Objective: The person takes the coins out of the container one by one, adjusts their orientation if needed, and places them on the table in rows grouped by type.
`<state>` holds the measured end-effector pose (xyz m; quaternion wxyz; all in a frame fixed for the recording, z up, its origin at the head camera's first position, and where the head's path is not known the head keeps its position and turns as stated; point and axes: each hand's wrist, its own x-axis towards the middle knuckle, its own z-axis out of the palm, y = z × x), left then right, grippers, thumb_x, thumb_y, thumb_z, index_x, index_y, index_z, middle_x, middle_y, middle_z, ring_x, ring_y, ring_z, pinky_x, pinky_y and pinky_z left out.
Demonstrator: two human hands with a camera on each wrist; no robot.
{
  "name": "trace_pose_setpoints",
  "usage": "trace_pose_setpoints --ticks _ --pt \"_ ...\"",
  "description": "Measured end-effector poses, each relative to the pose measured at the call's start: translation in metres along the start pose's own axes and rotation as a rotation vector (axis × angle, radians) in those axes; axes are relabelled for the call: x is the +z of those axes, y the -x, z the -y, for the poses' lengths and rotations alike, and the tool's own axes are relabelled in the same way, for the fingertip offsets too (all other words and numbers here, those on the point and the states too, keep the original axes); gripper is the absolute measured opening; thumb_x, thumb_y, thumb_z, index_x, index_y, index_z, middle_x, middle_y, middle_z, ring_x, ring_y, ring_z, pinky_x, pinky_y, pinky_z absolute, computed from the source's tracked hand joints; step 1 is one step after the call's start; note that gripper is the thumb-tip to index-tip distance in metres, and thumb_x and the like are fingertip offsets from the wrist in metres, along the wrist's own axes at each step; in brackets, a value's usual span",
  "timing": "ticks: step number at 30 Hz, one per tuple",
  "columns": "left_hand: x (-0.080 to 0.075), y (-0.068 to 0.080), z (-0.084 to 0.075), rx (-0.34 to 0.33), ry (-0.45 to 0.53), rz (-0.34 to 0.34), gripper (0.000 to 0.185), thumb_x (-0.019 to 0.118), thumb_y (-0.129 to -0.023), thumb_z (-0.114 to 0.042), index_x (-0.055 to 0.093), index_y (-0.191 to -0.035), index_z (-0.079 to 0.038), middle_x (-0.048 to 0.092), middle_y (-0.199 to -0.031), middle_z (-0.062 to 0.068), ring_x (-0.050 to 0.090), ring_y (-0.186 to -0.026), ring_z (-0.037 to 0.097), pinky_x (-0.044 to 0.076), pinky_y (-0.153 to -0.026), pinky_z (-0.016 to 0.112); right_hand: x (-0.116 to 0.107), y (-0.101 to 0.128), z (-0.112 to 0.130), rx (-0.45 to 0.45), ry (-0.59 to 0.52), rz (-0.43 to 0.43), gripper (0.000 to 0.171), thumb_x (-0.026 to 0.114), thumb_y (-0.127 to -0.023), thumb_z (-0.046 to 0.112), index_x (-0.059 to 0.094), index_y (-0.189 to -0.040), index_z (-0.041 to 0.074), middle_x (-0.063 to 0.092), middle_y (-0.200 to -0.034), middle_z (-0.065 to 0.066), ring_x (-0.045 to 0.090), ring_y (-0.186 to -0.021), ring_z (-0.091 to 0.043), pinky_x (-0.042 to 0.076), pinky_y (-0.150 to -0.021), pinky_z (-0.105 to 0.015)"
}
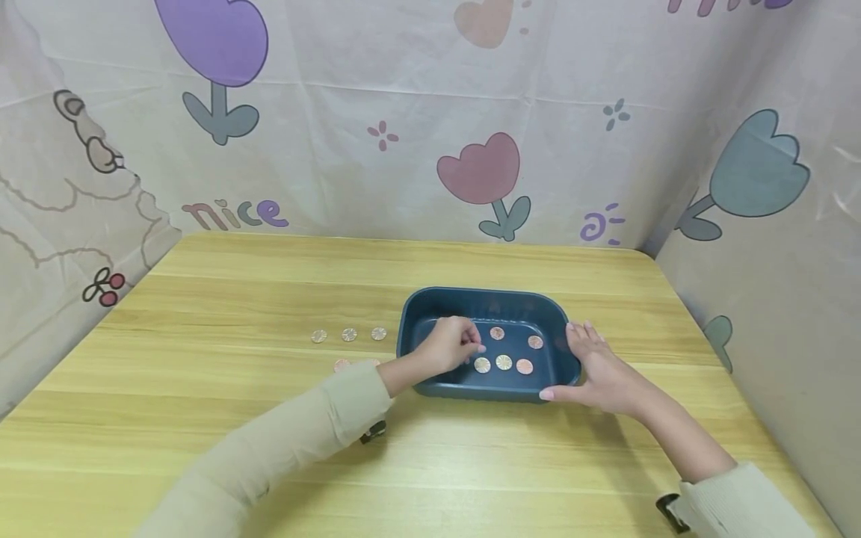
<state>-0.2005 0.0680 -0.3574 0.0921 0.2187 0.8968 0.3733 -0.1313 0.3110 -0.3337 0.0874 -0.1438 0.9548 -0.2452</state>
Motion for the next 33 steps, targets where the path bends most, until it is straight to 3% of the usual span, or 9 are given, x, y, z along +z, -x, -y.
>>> trace_pose_setpoints --ticks 4,8,17,19,21,23,26,33 --pt "0.007 -0.007 -0.002 -0.035 -0.127 0.072 0.009 0.072 -0.081 -0.013 0.067 -0.082 -0.005 0.066 -0.086 0.002 0.053 -0.073 0.008 0.045 -0.062 0.017 0.0 0.0 0.0 -0.002 -0.002 -0.001 0.11 0.075 -0.073 0.042 0.011 -0.142 -0.014 0.01 -0.148 -0.035 -0.003 -0.137 -0.052 0.009 -0.103 -0.071" --pt "0.011 -0.01 -0.004 -0.089 -0.227 0.137 0.019 0.075 -0.078 -0.018 0.066 -0.091 -0.007 0.067 -0.096 0.002 0.057 -0.083 0.011 0.049 -0.074 0.021 0.0 0.0 0.0 0.0 -0.001 0.001 0.11 0.075 -0.073 0.043 0.011 -0.142 -0.014 0.01 -0.148 -0.036 -0.002 -0.137 -0.052 0.009 -0.103 -0.071" --pt "0.013 -0.011 -0.003 -0.092 -0.287 0.164 0.024 0.075 -0.078 -0.019 0.065 -0.096 -0.008 0.066 -0.099 0.0 0.058 -0.084 0.01 0.05 -0.077 0.021 0.0 0.0 0.001 0.02 -0.002 0.003 0.111 0.075 -0.073 0.044 0.01 -0.143 -0.013 0.009 -0.149 -0.034 -0.002 -0.137 -0.052 0.011 -0.102 -0.072" --pt "0.013 -0.011 -0.004 -0.094 -0.292 0.168 0.02 0.075 -0.078 -0.018 0.065 -0.094 -0.009 0.065 -0.093 -0.002 0.057 -0.081 0.009 0.05 -0.074 0.02 0.0 0.0 0.001 0.024 0.0 0.003 0.111 0.075 -0.072 0.044 0.01 -0.143 -0.012 0.009 -0.149 -0.034 -0.002 -0.137 -0.052 0.011 -0.102 -0.072" --pt "0.013 -0.01 -0.005 -0.09 -0.284 0.18 0.013 0.074 -0.079 -0.017 0.064 -0.081 -0.008 0.06 -0.076 -0.003 0.053 -0.07 0.008 0.047 -0.066 0.018 0.0 0.0 0.001 0.023 0.0 0.002 0.111 0.075 -0.072 0.044 0.01 -0.143 -0.012 0.009 -0.149 -0.034 -0.002 -0.137 -0.052 0.011 -0.102 -0.072" --pt "0.013 -0.01 -0.005 -0.085 -0.282 0.193 0.022 0.073 -0.08 -0.016 0.058 -0.065 -0.009 0.047 -0.058 -0.005 0.043 -0.058 0.008 0.041 -0.056 0.017 -0.001 0.0 0.001 0.022 -0.002 0.002 0.111 0.075 -0.072 0.044 0.01 -0.143 -0.013 0.009 -0.149 -0.034 -0.002 -0.137 -0.052 0.011 -0.102 -0.072" --pt "0.012 -0.009 -0.005 -0.083 -0.276 0.2 0.041 0.073 -0.08 -0.016 0.045 -0.051 -0.011 0.029 -0.049 -0.005 0.031 -0.05 0.009 0.031 -0.049 0.017 -0.001 0.0 0.001 0.021 0.0 0.002 0.111 0.075 -0.072 0.044 0.01 -0.143 -0.013 0.009 -0.149 -0.034 -0.002 -0.137 -0.052 0.011 -0.102 -0.072" --pt "0.008 -0.006 -0.005 -0.069 -0.189 0.164 0.041 0.063 -0.087 -0.009 0.047 -0.05 -0.011 0.047 -0.05 -0.005 0.044 -0.05 0.004 0.036 -0.05 0.014 0.0 0.0 0.0 0.019 -0.003 0.0 0.111 0.076 -0.072 0.043 0.01 -0.143 -0.013 0.009 -0.148 -0.035 -0.002 -0.137 -0.052 0.011 -0.102 -0.072"
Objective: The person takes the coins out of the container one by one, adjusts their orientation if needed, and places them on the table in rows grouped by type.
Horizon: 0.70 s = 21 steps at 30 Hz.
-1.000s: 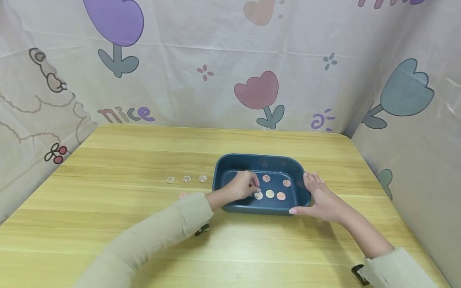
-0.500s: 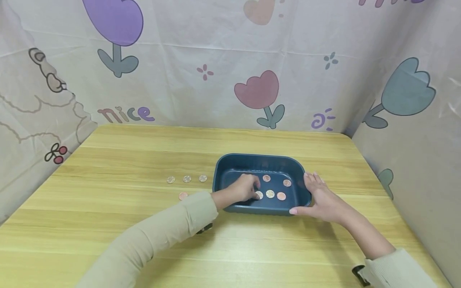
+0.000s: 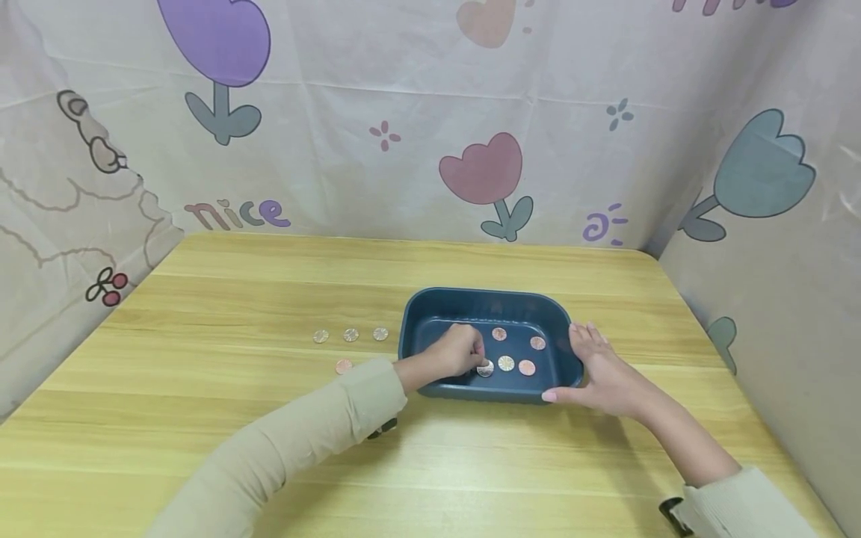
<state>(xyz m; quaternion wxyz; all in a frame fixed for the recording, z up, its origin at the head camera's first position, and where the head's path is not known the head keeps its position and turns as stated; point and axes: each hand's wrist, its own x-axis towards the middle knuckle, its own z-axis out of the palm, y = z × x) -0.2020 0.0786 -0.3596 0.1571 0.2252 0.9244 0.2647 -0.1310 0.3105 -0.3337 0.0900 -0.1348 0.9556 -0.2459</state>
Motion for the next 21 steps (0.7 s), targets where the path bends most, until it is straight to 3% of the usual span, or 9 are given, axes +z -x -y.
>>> trace_pose_setpoints --ticks 5,10,16,21 --pt "-0.001 0.003 0.003 0.054 0.084 -0.007 0.04 0.061 -0.089 -0.008 0.051 -0.05 -0.009 0.052 -0.047 -0.003 0.047 -0.043 0.003 0.038 -0.048 0.011 0.001 0.001 -0.001 0.003 0.003 -0.002 0.111 0.075 -0.073 0.044 0.01 -0.143 -0.012 0.009 -0.149 -0.034 -0.002 -0.137 -0.051 0.011 -0.102 -0.071" --pt "-0.007 0.01 0.004 0.1 0.161 -0.016 0.019 0.059 -0.089 -0.005 0.067 -0.073 -0.002 0.068 -0.066 0.005 0.058 -0.051 0.006 0.046 -0.05 0.013 0.0 0.0 -0.001 0.002 0.016 -0.004 0.11 0.075 -0.073 0.045 0.011 -0.143 -0.012 0.009 -0.149 -0.034 -0.001 -0.137 -0.051 0.011 -0.102 -0.071" --pt "-0.019 0.02 0.008 0.113 0.315 -0.029 0.014 0.059 -0.089 -0.005 0.066 -0.079 0.002 0.067 -0.069 0.011 0.06 -0.055 0.009 0.051 -0.052 0.015 0.0 -0.001 -0.001 -0.005 0.016 0.001 0.11 0.075 -0.073 0.044 0.011 -0.143 -0.013 0.01 -0.149 -0.034 -0.001 -0.137 -0.051 0.011 -0.103 -0.071" --pt "-0.03 0.028 0.012 0.139 0.382 -0.051 0.014 0.061 -0.088 -0.006 0.066 -0.08 0.004 0.068 -0.072 0.015 0.061 -0.055 0.01 0.052 -0.053 0.017 0.0 -0.001 -0.001 -0.004 0.008 0.004 0.11 0.075 -0.073 0.044 0.01 -0.143 -0.012 0.008 -0.149 -0.034 -0.003 -0.138 -0.051 0.01 -0.103 -0.071"
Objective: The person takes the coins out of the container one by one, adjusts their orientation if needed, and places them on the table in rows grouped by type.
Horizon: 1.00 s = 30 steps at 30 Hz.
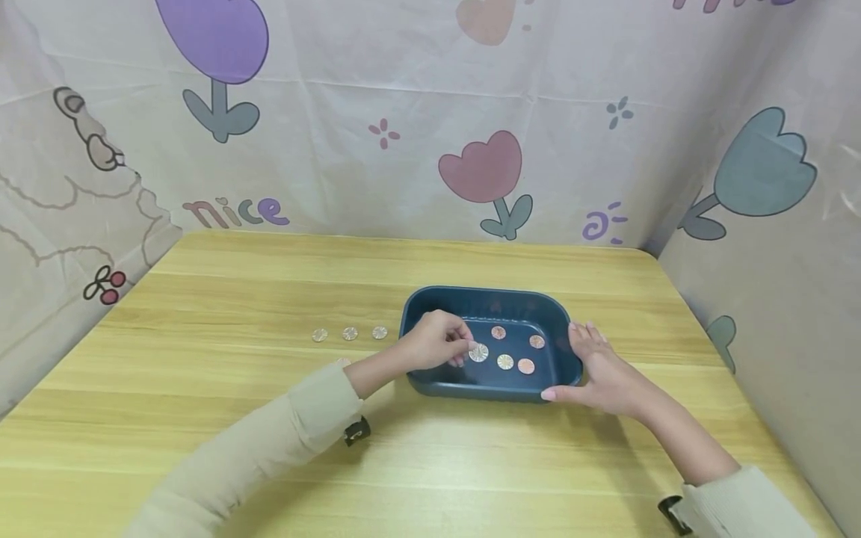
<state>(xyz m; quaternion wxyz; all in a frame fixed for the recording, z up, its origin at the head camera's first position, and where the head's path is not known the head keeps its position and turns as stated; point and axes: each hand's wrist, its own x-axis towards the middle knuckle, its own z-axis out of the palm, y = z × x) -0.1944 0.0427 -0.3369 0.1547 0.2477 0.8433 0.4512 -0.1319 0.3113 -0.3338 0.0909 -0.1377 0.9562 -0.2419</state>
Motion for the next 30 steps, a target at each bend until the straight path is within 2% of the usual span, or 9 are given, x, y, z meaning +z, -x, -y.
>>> trace_pose_setpoints --ticks 6,13,16,20,25,30 --pt "-0.015 0.011 0.002 0.015 0.008 -0.027 0.014 0.062 -0.088 -0.007 0.067 -0.082 0.005 0.068 -0.073 0.017 0.058 -0.054 0.007 0.054 -0.054 0.02 0.0 0.0 0.0 -0.011 -0.002 -0.001 0.109 0.075 -0.073 0.043 0.01 -0.143 -0.013 0.009 -0.149 -0.035 -0.002 -0.137 -0.051 0.009 -0.104 -0.07" --pt "-0.031 0.022 0.015 0.036 0.032 -0.086 0.014 0.062 -0.088 -0.005 0.065 -0.078 0.004 0.065 -0.067 0.013 0.058 -0.053 0.008 0.056 -0.055 0.027 0.0 0.0 0.0 -0.009 0.004 0.0 0.11 0.075 -0.073 0.043 0.011 -0.142 -0.013 0.009 -0.149 -0.035 -0.002 -0.137 -0.051 0.009 -0.104 -0.07" --pt "-0.038 0.027 0.02 0.021 0.072 -0.108 0.013 0.062 -0.087 -0.005 0.064 -0.08 0.005 0.065 -0.068 0.014 0.059 -0.054 0.009 0.057 -0.058 0.031 0.0 0.0 0.001 -0.006 0.008 -0.001 0.11 0.075 -0.073 0.043 0.011 -0.142 -0.013 0.01 -0.149 -0.034 -0.002 -0.137 -0.051 0.01 -0.104 -0.07" --pt "-0.047 0.034 0.024 -0.002 0.108 -0.132 0.012 0.062 -0.087 -0.005 0.063 -0.083 0.006 0.064 -0.069 0.013 0.058 -0.055 0.008 0.057 -0.059 0.031 0.0 0.001 0.001 0.0 0.008 0.003 0.109 0.075 -0.073 0.044 0.011 -0.142 -0.013 0.009 -0.149 -0.034 -0.002 -0.137 -0.051 0.01 -0.104 -0.07" --pt "-0.06 0.044 0.029 -0.028 0.121 -0.162 0.012 0.063 -0.087 -0.006 0.062 -0.085 0.006 0.062 -0.069 0.01 0.055 -0.056 0.007 0.058 -0.064 0.036 0.0 0.001 0.002 -0.001 0.009 0.001 0.109 0.075 -0.074 0.043 0.011 -0.142 -0.013 0.01 -0.148 -0.034 -0.001 -0.137 -0.051 0.01 -0.104 -0.07" --pt "-0.071 0.053 0.037 -0.056 0.127 -0.195 0.014 0.062 -0.088 -0.006 0.062 -0.086 0.008 0.064 -0.077 0.019 0.058 -0.059 0.011 0.058 -0.067 0.038 0.0 0.001 0.003 -0.003 0.013 -0.002 0.109 0.075 -0.073 0.044 0.011 -0.142 -0.013 0.01 -0.148 -0.035 -0.001 -0.137 -0.052 0.01 -0.103 -0.07"
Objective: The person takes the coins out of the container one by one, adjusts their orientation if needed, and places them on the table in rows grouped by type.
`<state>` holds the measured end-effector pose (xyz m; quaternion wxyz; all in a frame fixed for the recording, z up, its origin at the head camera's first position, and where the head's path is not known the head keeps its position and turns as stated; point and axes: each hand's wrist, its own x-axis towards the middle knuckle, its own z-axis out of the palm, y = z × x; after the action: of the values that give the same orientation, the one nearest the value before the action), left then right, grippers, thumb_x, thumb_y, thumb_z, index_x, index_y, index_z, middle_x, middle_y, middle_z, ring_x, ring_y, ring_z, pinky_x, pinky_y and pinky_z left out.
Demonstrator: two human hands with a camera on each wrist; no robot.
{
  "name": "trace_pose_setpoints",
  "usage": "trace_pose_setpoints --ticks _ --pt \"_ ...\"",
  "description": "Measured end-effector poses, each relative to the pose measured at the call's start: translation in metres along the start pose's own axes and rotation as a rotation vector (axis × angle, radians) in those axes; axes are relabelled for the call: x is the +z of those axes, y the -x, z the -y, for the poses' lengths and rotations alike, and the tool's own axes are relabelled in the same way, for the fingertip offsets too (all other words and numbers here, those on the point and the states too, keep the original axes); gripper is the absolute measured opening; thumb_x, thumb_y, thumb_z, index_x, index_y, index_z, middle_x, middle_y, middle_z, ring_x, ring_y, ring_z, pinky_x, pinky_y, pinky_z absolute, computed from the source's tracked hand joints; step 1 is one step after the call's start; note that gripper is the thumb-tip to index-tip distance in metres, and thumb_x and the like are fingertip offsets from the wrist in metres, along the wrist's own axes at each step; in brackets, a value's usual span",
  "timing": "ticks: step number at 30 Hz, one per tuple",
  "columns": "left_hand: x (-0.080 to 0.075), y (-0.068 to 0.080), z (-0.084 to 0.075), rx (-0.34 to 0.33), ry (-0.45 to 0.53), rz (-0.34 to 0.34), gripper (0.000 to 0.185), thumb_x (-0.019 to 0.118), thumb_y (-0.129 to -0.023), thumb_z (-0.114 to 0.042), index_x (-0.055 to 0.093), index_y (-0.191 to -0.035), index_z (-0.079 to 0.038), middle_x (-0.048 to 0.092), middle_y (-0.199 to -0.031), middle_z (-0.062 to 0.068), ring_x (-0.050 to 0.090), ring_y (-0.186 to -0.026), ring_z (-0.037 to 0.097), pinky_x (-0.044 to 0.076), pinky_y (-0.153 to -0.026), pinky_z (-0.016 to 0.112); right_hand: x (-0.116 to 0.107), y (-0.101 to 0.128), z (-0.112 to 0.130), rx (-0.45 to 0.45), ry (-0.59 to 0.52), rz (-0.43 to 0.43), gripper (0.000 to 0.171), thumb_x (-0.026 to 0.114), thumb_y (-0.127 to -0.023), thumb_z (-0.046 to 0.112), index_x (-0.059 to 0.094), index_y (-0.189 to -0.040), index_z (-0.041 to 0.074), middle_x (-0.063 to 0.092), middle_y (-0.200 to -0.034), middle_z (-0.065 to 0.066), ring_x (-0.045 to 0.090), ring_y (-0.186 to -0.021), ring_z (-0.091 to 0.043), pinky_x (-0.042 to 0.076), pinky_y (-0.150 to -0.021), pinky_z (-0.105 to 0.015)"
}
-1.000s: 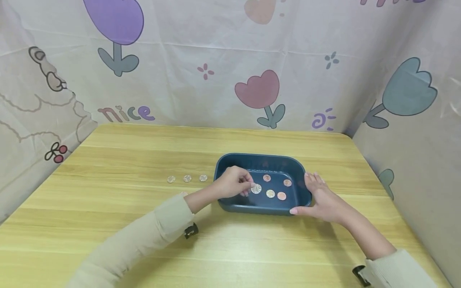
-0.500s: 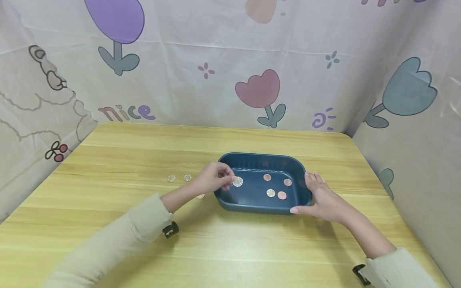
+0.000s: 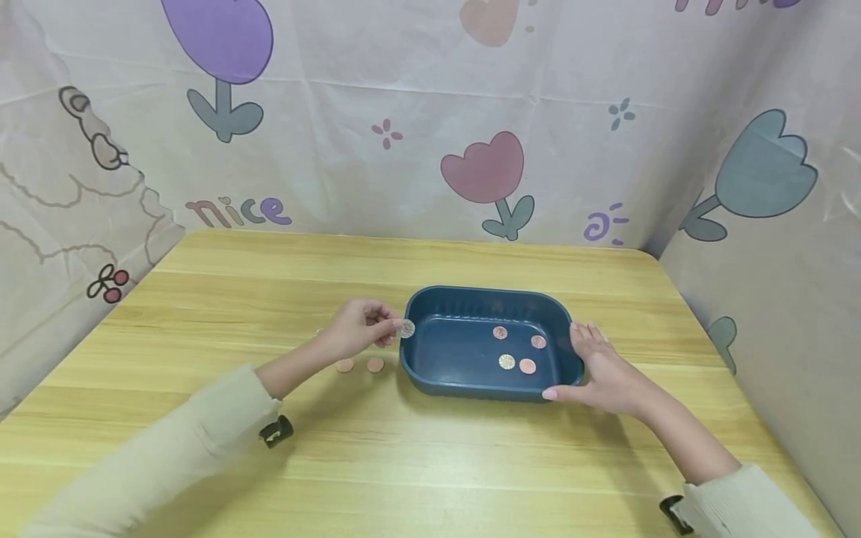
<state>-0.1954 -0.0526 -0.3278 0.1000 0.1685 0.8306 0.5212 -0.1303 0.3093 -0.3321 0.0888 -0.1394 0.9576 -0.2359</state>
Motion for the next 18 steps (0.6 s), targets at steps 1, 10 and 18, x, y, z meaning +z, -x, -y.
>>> trace_pose_setpoints --ticks 1,10,18 --pt "-0.002 0.001 0.002 -0.008 -0.004 -0.005 0.015 0.061 -0.089 -0.007 0.062 -0.087 0.008 0.065 -0.078 0.021 0.058 -0.059 0.011 0.058 -0.067 0.038 0.0 0.0 0.0 0.001 0.002 0.001 0.11 0.075 -0.073 0.044 0.011 -0.142 -0.013 0.01 -0.148 -0.035 -0.001 -0.137 -0.052 0.01 -0.104 -0.07" --pt "-0.026 0.01 0.018 -0.037 -0.057 -0.057 0.014 0.059 -0.089 -0.007 0.061 -0.089 0.008 0.064 -0.078 0.02 0.059 -0.062 0.011 0.058 -0.067 0.036 0.0 0.0 -0.001 -0.002 -0.001 -0.001 0.109 0.074 -0.074 0.043 0.011 -0.142 -0.013 0.009 -0.148 -0.035 -0.001 -0.137 -0.052 0.01 -0.104 -0.07" --pt "-0.05 0.024 0.036 -0.033 -0.103 -0.08 0.016 0.058 -0.09 -0.007 0.06 -0.092 0.009 0.063 -0.08 0.02 0.059 -0.063 0.011 0.058 -0.066 0.031 0.0 0.0 0.0 -0.001 0.009 -0.002 0.109 0.074 -0.073 0.044 0.012 -0.142 -0.013 0.01 -0.148 -0.035 0.0 -0.137 -0.052 0.012 -0.103 -0.071"
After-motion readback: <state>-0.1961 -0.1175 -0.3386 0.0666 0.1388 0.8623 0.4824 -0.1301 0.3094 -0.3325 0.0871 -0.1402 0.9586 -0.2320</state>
